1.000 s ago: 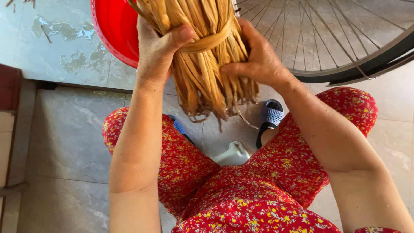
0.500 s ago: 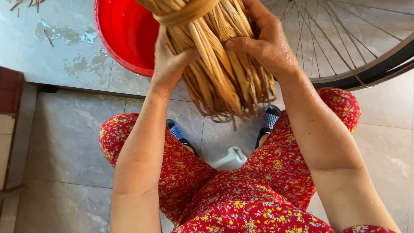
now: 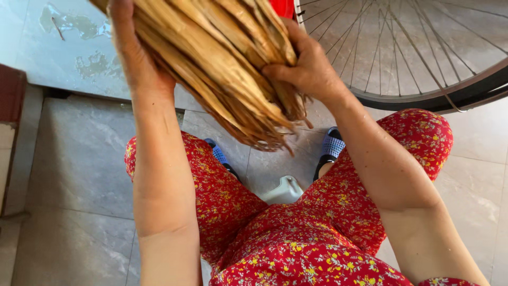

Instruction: The person washes dried plant strips in a red basin filled with water, repeatedly submerging and wringing them by hand. They then gather the wet strips into a bundle and tie them together before moving toward a sink.

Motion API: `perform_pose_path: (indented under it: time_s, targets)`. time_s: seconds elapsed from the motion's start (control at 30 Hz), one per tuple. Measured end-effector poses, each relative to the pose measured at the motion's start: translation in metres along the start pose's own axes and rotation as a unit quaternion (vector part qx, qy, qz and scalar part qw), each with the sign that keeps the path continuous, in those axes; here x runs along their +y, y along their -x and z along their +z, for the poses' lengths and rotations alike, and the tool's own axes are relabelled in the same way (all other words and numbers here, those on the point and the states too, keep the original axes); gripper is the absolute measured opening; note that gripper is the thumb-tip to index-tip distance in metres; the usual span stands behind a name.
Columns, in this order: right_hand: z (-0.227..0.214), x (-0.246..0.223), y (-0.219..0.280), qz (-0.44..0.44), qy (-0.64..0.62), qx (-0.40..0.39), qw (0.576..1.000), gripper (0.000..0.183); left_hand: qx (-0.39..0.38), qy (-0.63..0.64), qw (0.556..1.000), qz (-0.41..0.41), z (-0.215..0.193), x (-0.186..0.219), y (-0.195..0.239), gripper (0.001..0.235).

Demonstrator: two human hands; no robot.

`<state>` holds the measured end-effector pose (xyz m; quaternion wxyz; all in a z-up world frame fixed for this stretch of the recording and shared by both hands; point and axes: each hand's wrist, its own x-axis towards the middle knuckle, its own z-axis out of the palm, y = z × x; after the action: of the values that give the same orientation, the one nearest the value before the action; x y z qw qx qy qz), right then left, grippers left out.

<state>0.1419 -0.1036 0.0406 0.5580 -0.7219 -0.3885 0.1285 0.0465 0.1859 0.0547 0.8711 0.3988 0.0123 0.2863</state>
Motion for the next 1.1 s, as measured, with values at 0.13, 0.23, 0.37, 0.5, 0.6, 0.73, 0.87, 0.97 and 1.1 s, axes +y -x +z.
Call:
perform_pose_path:
  time_s: [0.13, 0.23, 0.37, 0.5, 0.6, 0.73, 0.87, 0.97, 1.1]
  targets:
    - [-0.007, 0.003, -0.004, 0.038, -0.05, 0.04, 0.997, 0.06, -0.106, -0.044, 0.993, 0.003, -0.004, -0.006, 0.001, 0.075]
    - [-0.001, 0.002, -0.001, 0.014, -0.083, 0.03, 0.996, 0.057, -0.049, -0.026, 0.998, 0.002, -0.007, -0.018, 0.004, 0.08]
    - [0.005, 0.008, -0.003, 0.023, -0.033, -0.001, 0.999, 0.067, 0.02, -0.059, 0.992, 0.106, -0.008, -0.022, 0.004, 0.08]
    - [0.011, 0.017, -0.007, 0.03, 0.157, -0.05, 0.986, 0.085, -0.01, -0.187, 0.961, 0.202, -0.004, -0.007, 0.01, 0.078]
    - [0.009, 0.025, -0.002, 0.038, 0.23, -0.061, 0.97, 0.084, 0.014, -0.222, 0.954, 0.2, 0.001, -0.001, 0.017, 0.084]
    - [0.0, 0.017, -0.006, 0.039, 0.227, -0.046, 0.972, 0.077, 0.034, -0.287, 0.917, 0.277, 0.005, 0.012, 0.022, 0.079]
    - [-0.005, -0.011, -0.005, 0.025, 0.193, -0.067, 0.979, 0.06, 0.071, -0.324, 0.884, 0.329, 0.003, 0.025, 0.029, 0.081]
    - [-0.008, -0.031, -0.002, 0.046, 0.179, -0.078, 0.98, 0.051, 0.104, -0.329, 0.873, 0.344, -0.002, 0.029, 0.036, 0.086]
    - [-0.011, -0.05, -0.001, 0.062, 0.208, -0.093, 0.972, 0.047, 0.145, -0.344, 0.84, 0.393, -0.022, 0.042, 0.046, 0.089]
